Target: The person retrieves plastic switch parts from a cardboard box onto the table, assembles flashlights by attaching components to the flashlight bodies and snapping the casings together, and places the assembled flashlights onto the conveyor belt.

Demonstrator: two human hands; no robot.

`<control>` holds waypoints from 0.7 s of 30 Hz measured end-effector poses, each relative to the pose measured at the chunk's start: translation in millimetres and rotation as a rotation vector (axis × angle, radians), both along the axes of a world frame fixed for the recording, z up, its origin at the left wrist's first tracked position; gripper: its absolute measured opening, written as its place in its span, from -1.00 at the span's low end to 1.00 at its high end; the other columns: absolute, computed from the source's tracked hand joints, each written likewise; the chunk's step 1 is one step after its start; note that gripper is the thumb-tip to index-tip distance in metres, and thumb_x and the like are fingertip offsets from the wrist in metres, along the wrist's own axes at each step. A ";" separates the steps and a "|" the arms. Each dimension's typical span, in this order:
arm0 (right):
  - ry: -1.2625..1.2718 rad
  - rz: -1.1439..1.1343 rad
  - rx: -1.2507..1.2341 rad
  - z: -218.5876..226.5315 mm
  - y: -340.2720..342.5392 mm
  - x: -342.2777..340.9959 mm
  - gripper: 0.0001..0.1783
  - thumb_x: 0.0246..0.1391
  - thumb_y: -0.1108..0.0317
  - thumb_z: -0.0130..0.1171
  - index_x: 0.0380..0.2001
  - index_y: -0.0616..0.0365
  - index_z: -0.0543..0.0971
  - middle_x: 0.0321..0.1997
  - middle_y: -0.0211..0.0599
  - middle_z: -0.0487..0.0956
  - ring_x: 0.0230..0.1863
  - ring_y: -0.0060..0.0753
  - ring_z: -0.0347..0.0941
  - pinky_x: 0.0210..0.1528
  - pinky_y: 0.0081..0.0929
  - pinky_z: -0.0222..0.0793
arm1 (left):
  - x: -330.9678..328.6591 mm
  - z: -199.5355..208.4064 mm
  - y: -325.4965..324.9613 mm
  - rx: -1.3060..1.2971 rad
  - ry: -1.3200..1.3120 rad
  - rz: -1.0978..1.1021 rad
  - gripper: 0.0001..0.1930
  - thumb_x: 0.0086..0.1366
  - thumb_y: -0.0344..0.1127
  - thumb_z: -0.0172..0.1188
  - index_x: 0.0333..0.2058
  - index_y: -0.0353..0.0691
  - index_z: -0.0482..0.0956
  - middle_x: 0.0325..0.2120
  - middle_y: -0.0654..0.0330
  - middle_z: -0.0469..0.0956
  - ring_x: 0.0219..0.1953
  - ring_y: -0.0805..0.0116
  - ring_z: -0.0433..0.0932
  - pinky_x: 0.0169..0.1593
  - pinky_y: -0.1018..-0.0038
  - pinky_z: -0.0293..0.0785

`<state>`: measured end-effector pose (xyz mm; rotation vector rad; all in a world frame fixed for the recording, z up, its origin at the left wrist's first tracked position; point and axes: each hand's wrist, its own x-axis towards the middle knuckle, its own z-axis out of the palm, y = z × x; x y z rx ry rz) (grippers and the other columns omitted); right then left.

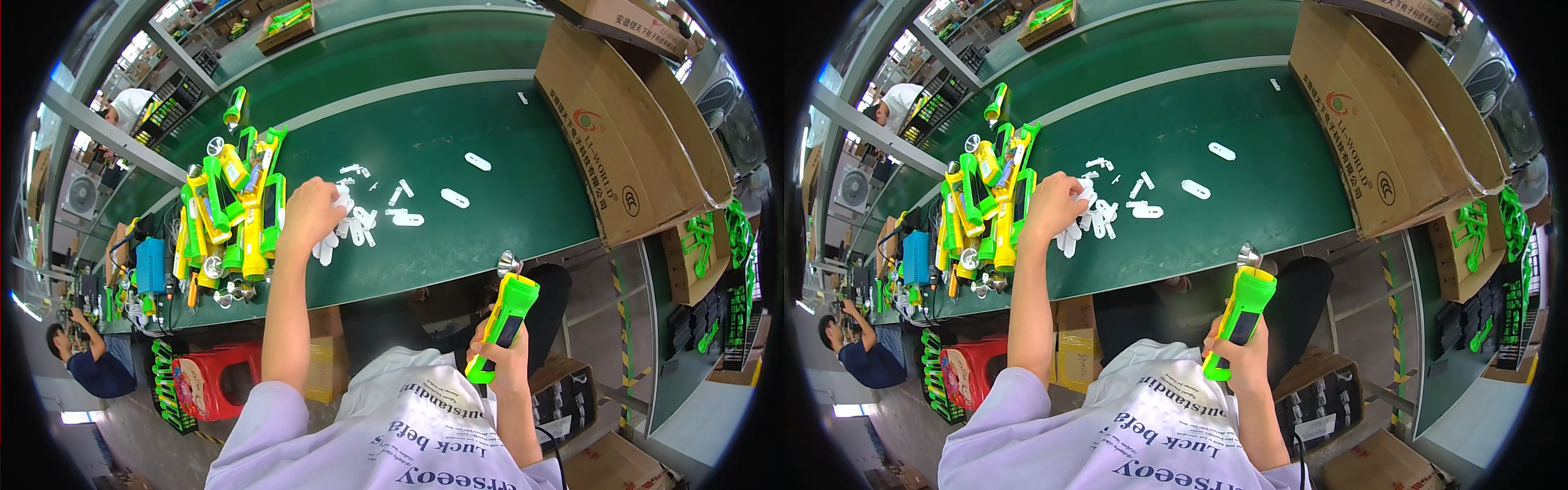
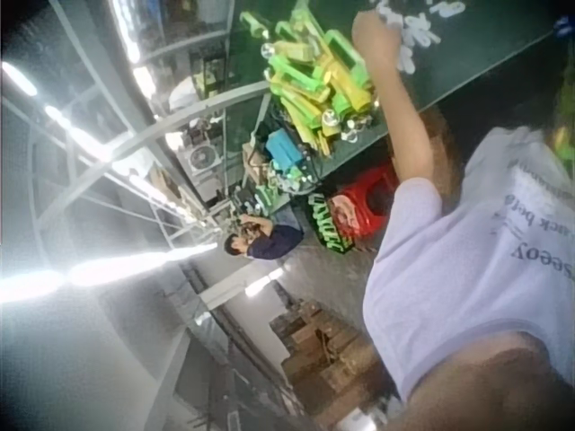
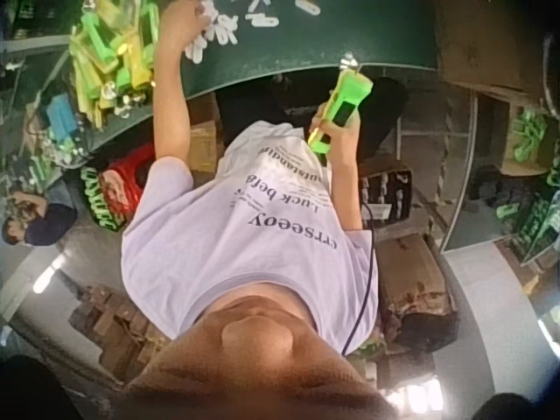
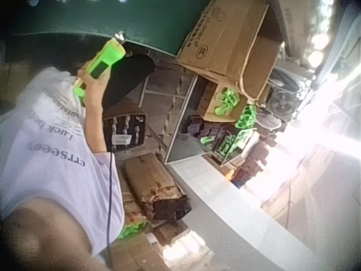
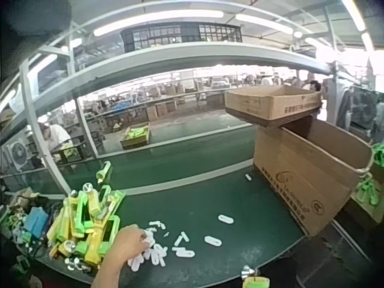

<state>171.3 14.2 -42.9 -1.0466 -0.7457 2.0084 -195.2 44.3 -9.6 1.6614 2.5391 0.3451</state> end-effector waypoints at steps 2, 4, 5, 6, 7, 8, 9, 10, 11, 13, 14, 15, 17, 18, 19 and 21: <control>-0.006 -0.008 0.000 1.7 -1.5 2.0 -0.25 -0.34 0.76 0.11 0.08 0.30 0.26 -0.45 -0.23 0.47 -0.58 -0.37 0.47 -0.54 -0.39 0.50 | 1.1 1.1 2.4 -0.008 0.057 -0.026 -0.81 -0.03 -0.35 0.28 -0.41 -0.32 0.62 -0.31 -0.01 0.55 -0.21 0.00 0.57 -0.08 0.20 0.49; -0.017 -0.022 -0.003 2.5 -2.5 4.6 -0.25 -0.34 0.76 0.11 0.08 0.30 0.26 -0.45 -0.22 0.47 -0.58 -0.37 0.47 -0.53 -0.38 0.50 | -0.5 0.3 3.9 0.001 0.086 -0.050 -0.82 -0.03 -0.36 0.28 -0.41 -0.31 0.61 -0.31 0.01 0.53 -0.20 0.00 0.56 -0.07 0.19 0.49; -0.004 -0.023 -0.003 2.5 -2.9 5.7 -0.27 -0.33 0.77 0.13 0.06 0.28 0.27 -0.44 -0.21 0.48 -0.57 -0.34 0.48 -0.52 -0.39 0.47 | -0.7 0.1 4.0 0.011 0.117 -0.068 -0.83 -0.02 -0.37 0.27 -0.42 -0.30 0.61 -0.31 0.03 0.52 -0.19 0.01 0.54 -0.07 0.19 0.48; 0.008 -0.023 -0.004 2.2 -3.4 6.6 -0.29 -0.32 0.77 0.14 0.04 0.27 0.29 -0.44 -0.19 0.49 -0.57 -0.32 0.49 -0.51 -0.40 0.44 | -1.2 1.4 2.7 0.017 0.137 -0.084 -0.84 -0.02 -0.37 0.26 -0.43 -0.30 0.59 -0.30 0.04 0.53 -0.18 0.00 0.54 -0.08 0.19 0.49; -0.003 -0.036 -0.006 1.3 -3.8 8.1 -0.29 -0.32 0.77 0.14 0.04 0.27 0.29 -0.44 -0.19 0.49 -0.57 -0.32 0.49 -0.51 -0.40 0.44 | -1.6 0.5 3.0 0.027 0.138 -0.103 -0.86 0.00 -0.37 0.24 -0.46 -0.30 0.57 -0.33 0.02 0.53 -0.19 0.00 0.54 -0.09 0.19 0.49; 0.004 -0.024 0.006 -0.3 -4.2 8.9 -0.29 -0.31 0.76 0.16 0.04 0.27 0.28 -0.44 -0.19 0.49 -0.57 -0.32 0.49 -0.51 -0.41 0.44 | -3.1 0.4 3.5 0.041 0.141 -0.101 -0.86 0.00 -0.36 0.24 -0.46 -0.31 0.56 -0.35 0.01 0.53 -0.20 -0.01 0.54 -0.10 0.18 0.48; 0.009 -0.012 0.017 -1.9 -4.2 8.8 -0.29 -0.31 0.75 0.18 0.04 0.27 0.28 -0.44 -0.20 0.49 -0.57 -0.31 0.49 -0.52 -0.41 0.44 | -6.0 0.0 3.9 0.056 0.143 -0.098 -0.85 0.01 -0.36 0.23 -0.46 -0.31 0.55 -0.37 -0.01 0.54 -0.22 -0.02 0.54 -0.11 0.17 0.48; 0.025 0.011 0.022 -2.7 -4.2 8.0 -0.29 -0.31 0.75 0.18 0.04 0.27 0.28 -0.44 -0.20 0.48 -0.57 -0.31 0.49 -0.52 -0.38 0.45 | -10.5 -2.3 1.3 0.096 0.108 -0.070 -0.83 0.02 -0.34 0.24 -0.45 -0.32 0.54 -0.40 -0.03 0.55 -0.25 -0.04 0.55 -0.13 0.16 0.47; 0.020 0.010 -0.011 1.2 -3.3 5.1 -0.24 -0.36 0.71 0.17 0.07 0.28 0.27 -0.44 -0.21 0.47 -0.56 -0.29 0.48 -0.51 -0.36 0.46 | -5.1 3.3 0.5 0.099 0.062 -0.043 -0.83 0.05 -0.35 0.25 -0.40 -0.32 0.56 -0.39 -0.03 0.56 -0.25 -0.04 0.56 -0.13 0.16 0.47; 0.030 0.018 -0.026 3.1 -2.8 1.8 -0.24 -0.35 0.70 0.18 0.08 0.27 0.27 -0.44 -0.22 0.46 -0.56 -0.29 0.48 -0.51 -0.36 0.46 | 3.9 9.4 -0.1 0.113 -0.059 -0.018 -0.82 0.10 -0.37 0.26 -0.32 -0.30 0.59 -0.38 -0.02 0.56 -0.23 -0.03 0.57 -0.13 0.17 0.47; 0.048 0.018 -0.027 1.5 -3.2 2.3 -0.24 -0.35 0.71 0.18 0.07 0.27 0.27 -0.44 -0.21 0.47 -0.56 -0.30 0.48 -0.51 -0.36 0.46 | 1.8 3.2 -0.9 0.160 -0.072 -0.105 -0.79 0.14 -0.40 0.27 -0.22 -0.27 0.60 -0.34 -0.01 0.57 -0.20 -0.02 0.57 -0.12 0.18 0.47; 0.045 0.022 -0.028 2.2 -3.5 3.9 -0.24 -0.35 0.71 0.18 0.07 0.27 0.27 -0.44 -0.21 0.47 -0.56 -0.30 0.48 -0.51 -0.36 0.46 | 1.9 0.0 -0.4 0.160 -0.075 -0.100 -0.79 0.14 -0.40 0.27 -0.22 -0.27 0.60 -0.34 -0.01 0.57 -0.20 -0.02 0.57 -0.12 0.18 0.47; 0.007 0.024 0.007 1.8 -4.0 5.0 -0.24 -0.36 0.72 0.17 0.07 0.28 0.27 -0.44 -0.21 0.47 -0.56 -0.30 0.49 -0.51 -0.35 0.47 | -0.4 -2.6 1.3 0.053 -0.041 -0.171 -0.76 0.14 -0.43 0.26 -0.19 -0.28 0.61 -0.27 0.00 0.59 -0.18 -0.01 0.57 -0.09 0.20 0.48; 0.033 0.019 0.004 0.7 -3.6 4.0 -0.28 -0.31 0.76 0.19 0.05 0.27 0.27 -0.45 -0.21 0.48 -0.58 -0.31 0.49 -0.51 -0.36 0.48 | -3.2 -0.3 1.7 0.018 -0.053 -0.168 -0.74 0.13 -0.46 0.26 -0.16 -0.27 0.61 -0.25 0.01 0.59 -0.15 -0.01 0.57 -0.07 0.23 0.48; 0.033 0.023 0.007 0.8 -3.2 3.5 -0.28 -0.31 0.76 0.19 0.05 0.27 0.27 -0.45 -0.21 0.48 -0.58 -0.31 0.49 -0.51 -0.36 0.48 | -5.2 -1.0 2.2 0.020 -0.053 -0.164 -0.74 0.13 -0.46 0.26 -0.16 -0.27 0.61 -0.25 0.01 0.59 -0.15 -0.01 0.57 -0.07 0.23 0.48; 0.025 0.019 -0.007 2.0 -2.3 2.3 -0.30 -0.30 0.75 0.20 0.03 0.28 0.28 -0.46 -0.21 0.48 -0.58 -0.31 0.49 -0.51 -0.36 0.47 | -9.9 -1.5 3.5 0.020 -0.080 -0.211 -0.73 0.11 -0.49 0.25 -0.16 -0.26 0.61 -0.26 0.01 0.59 -0.14 0.00 0.57 -0.06 0.24 0.48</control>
